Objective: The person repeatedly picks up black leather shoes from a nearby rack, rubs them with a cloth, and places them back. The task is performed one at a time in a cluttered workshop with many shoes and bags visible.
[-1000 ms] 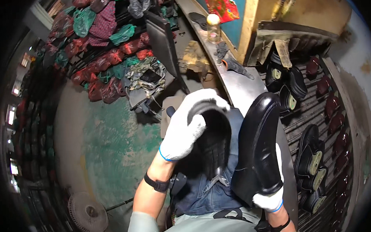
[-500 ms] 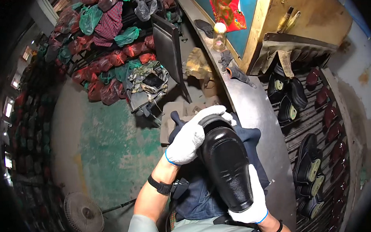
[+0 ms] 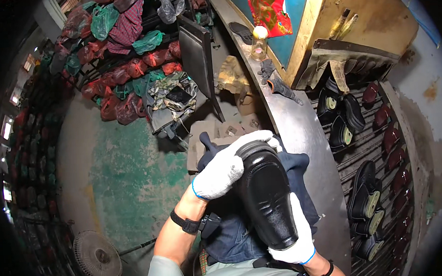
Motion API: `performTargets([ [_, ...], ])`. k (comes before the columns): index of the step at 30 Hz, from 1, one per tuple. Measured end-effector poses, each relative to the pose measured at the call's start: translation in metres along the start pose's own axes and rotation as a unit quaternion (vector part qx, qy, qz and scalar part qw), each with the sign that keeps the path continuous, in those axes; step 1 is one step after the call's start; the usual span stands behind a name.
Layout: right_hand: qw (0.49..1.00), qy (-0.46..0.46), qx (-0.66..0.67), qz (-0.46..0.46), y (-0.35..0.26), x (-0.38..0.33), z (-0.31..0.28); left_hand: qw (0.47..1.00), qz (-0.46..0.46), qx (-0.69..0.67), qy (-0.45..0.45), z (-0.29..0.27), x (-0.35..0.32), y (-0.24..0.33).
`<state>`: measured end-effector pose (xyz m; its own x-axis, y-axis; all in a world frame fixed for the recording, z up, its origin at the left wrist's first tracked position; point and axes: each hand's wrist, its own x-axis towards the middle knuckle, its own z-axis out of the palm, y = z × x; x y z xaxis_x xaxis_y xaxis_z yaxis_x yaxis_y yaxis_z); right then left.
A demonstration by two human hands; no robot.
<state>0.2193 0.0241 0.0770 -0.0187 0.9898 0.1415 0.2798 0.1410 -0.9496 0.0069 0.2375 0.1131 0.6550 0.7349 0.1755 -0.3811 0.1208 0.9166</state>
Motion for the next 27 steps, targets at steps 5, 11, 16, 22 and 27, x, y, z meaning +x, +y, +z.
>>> performTargets([
  [5,0.998,0.020,-0.020,-0.058,0.000,0.017,0.007,0.998,-0.039,-0.052,-0.004,0.000,0.001,0.012],
  [11,0.972,-0.063,-0.138,-0.180,0.011,0.066,0.005,0.973,-0.035,0.219,-0.059,0.013,0.007,0.076],
  [16,0.971,-0.216,0.008,-0.099,0.054,0.111,-0.020,0.730,0.220,0.631,-0.144,0.060,-0.044,0.077],
  [22,0.859,-0.149,0.454,0.184,0.048,0.147,-0.033,0.650,0.240,0.673,-0.259,0.089,-0.141,-0.084],
  [27,0.953,-0.234,0.161,0.100,0.004,0.181,-0.042,0.646,0.124,0.711,-0.247,0.096,-0.180,-0.158],
])
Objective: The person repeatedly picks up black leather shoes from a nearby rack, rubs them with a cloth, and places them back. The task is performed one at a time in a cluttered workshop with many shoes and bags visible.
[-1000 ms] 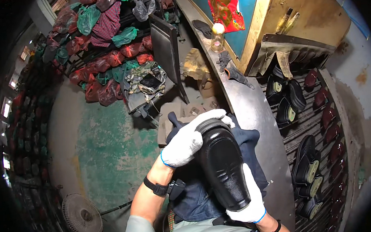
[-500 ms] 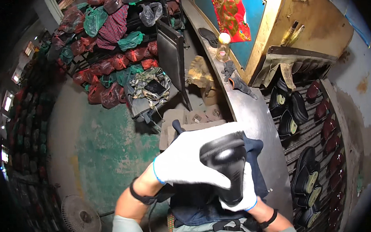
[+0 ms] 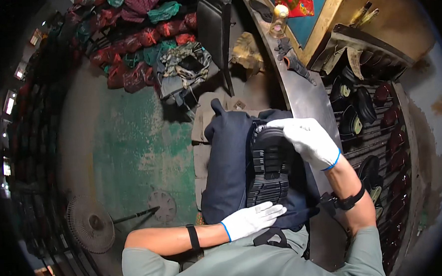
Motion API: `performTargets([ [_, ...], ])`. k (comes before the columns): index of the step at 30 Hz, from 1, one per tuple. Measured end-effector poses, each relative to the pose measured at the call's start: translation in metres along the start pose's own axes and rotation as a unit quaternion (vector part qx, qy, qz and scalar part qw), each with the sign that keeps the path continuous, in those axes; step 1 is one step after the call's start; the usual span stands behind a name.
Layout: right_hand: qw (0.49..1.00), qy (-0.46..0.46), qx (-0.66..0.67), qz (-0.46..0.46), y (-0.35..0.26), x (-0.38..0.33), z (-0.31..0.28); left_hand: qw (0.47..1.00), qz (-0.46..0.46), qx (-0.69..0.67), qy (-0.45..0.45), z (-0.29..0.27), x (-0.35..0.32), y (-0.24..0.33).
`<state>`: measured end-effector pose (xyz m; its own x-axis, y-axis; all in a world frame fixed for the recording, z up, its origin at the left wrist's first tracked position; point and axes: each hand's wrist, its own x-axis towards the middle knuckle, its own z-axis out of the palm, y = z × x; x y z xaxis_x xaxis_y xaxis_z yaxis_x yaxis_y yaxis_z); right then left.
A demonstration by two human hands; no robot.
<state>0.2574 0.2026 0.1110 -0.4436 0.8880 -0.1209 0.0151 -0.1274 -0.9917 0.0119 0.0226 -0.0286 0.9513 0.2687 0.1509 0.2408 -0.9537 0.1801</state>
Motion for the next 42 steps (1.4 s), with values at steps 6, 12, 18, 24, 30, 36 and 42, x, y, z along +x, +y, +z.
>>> performTargets([
  [6,0.916,-0.268,-0.233,-0.189,-0.085,-0.079,0.013,0.984,-0.135,0.042,-0.107,0.064,-0.025,0.043],
  [12,0.884,-0.219,-0.340,-0.235,-0.013,-0.088,0.027,0.963,-0.165,-0.193,0.087,0.004,-0.001,0.022],
  [18,0.937,-0.163,-0.257,-0.170,0.004,-0.053,0.016,0.872,-0.311,-0.196,0.322,-0.119,0.003,-0.049],
  [24,0.991,-0.094,0.035,-0.087,0.033,-0.041,0.011,0.823,-0.239,-0.400,0.324,-0.119,0.016,-0.091],
  [30,0.985,0.146,-0.034,0.084,0.036,-0.022,0.035,0.726,-0.468,-0.381,0.329,-0.129,0.036,-0.116],
  [36,0.957,0.140,-0.195,0.163,0.017,0.015,0.023,0.658,-0.619,-0.418,0.097,-0.156,0.035,-0.166],
  [42,0.898,0.166,-0.405,-0.045,0.040,-0.018,0.038,0.739,-0.596,-0.272,0.157,-0.146,0.052,-0.123],
])
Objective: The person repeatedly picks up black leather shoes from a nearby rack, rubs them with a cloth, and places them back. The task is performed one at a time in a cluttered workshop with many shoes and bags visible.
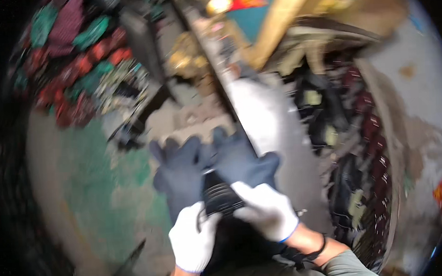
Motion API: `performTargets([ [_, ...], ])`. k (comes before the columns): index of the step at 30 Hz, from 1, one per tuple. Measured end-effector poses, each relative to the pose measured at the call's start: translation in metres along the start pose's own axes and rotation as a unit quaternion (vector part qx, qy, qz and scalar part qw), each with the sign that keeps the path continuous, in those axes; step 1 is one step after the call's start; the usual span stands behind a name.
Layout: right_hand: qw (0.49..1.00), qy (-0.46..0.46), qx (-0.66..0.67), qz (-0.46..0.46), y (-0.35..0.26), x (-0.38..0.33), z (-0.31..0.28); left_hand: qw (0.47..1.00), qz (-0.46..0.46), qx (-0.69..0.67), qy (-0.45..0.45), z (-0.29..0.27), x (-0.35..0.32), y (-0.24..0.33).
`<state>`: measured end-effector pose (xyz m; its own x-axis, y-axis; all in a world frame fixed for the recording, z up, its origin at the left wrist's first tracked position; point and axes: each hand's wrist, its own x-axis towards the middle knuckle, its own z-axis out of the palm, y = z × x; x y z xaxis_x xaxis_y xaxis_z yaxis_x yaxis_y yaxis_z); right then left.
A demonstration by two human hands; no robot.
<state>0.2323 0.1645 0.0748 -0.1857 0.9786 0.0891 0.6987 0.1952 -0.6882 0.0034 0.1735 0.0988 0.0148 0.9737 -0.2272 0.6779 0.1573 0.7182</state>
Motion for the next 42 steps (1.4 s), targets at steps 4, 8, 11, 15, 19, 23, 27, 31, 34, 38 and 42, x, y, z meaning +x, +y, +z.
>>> performTargets([
  [4,0.996,0.083,0.031,0.013,-0.043,-0.025,0.014,0.999,-0.028,-0.029,0.031,-0.002,-0.039,0.013],
  [8,0.984,0.169,0.049,-0.029,-0.091,-0.058,-0.015,0.990,0.071,-0.016,0.119,-0.037,-0.096,0.072],
  [11,0.977,0.147,0.108,-0.108,-0.103,-0.100,-0.029,0.954,0.143,-0.232,0.126,-0.044,-0.138,0.051],
  [15,0.920,-0.008,0.390,0.037,-0.062,-0.141,-0.002,0.980,0.121,-0.061,0.144,-0.042,-0.150,0.070],
  [19,0.507,-0.047,0.795,0.329,0.006,-0.163,0.047,0.885,0.420,0.180,-0.083,-0.013,-0.160,0.001],
  [23,0.403,-0.083,0.866,0.285,0.018,-0.178,0.059,0.890,0.366,0.051,-0.268,0.006,-0.165,-0.035],
  [27,0.412,-0.078,0.848,0.323,0.028,-0.173,0.060,0.930,0.144,-0.337,0.029,0.032,-0.107,-0.040],
  [31,0.409,-0.113,0.851,0.311,0.048,-0.178,0.060,0.942,0.010,-0.335,0.031,0.095,-0.046,-0.046],
  [34,0.499,-0.089,0.798,0.327,0.037,-0.164,0.050,0.889,0.020,-0.456,0.022,0.107,-0.039,-0.060],
  [38,0.678,-0.106,0.681,0.256,-0.013,-0.136,0.003,0.874,0.038,-0.483,-0.038,0.074,-0.038,-0.044],
  [42,0.928,-0.108,0.355,0.039,-0.016,-0.132,-0.018,0.943,0.036,-0.315,-0.102,0.008,-0.050,-0.042],
])
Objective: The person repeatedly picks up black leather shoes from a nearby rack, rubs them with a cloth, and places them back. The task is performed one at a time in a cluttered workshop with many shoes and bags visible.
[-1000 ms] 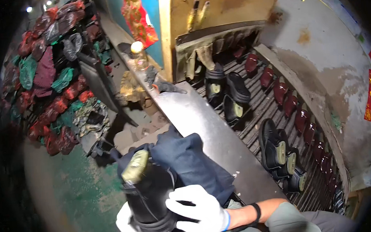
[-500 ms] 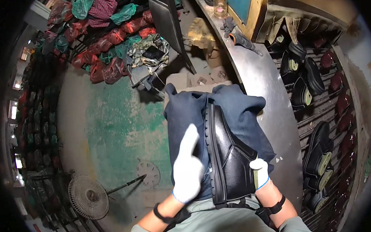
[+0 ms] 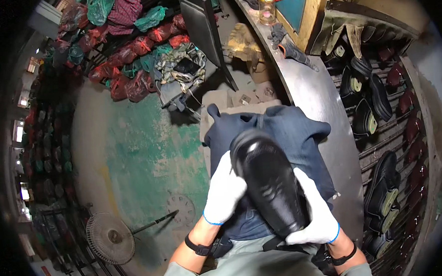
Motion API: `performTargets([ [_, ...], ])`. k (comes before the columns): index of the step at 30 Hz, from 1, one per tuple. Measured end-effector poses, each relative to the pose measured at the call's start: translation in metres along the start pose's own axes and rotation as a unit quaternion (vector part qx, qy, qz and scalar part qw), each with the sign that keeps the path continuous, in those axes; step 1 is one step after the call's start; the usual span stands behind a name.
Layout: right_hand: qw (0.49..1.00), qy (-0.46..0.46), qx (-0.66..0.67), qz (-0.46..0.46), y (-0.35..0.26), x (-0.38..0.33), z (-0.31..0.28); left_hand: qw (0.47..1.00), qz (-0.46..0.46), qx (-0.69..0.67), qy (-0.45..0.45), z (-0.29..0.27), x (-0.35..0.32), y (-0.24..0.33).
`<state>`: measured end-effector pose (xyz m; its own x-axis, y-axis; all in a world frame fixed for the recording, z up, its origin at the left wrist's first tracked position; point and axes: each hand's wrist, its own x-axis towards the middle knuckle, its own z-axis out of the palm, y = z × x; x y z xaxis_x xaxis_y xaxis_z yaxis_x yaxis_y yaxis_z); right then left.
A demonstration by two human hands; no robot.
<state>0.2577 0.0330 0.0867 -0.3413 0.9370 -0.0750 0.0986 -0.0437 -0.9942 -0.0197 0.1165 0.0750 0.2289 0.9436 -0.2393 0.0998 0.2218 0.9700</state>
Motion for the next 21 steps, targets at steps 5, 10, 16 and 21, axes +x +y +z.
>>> performTargets([
  [5,0.991,0.030,-0.067,-0.115,-0.023,0.072,0.030,0.996,0.057,-0.066,-0.013,-0.029,-0.015,0.024],
  [10,0.938,-0.074,-0.259,-0.220,-0.017,0.083,0.069,0.993,0.077,-0.081,0.042,-0.057,-0.029,0.007],
  [16,0.944,-0.055,-0.292,-0.140,0.028,0.014,0.081,0.982,0.083,-0.135,0.098,-0.063,-0.027,-0.023],
  [21,0.988,-0.105,-0.054,-0.103,0.026,0.040,0.033,0.992,0.110,-0.036,0.043,-0.070,0.008,0.001],
])
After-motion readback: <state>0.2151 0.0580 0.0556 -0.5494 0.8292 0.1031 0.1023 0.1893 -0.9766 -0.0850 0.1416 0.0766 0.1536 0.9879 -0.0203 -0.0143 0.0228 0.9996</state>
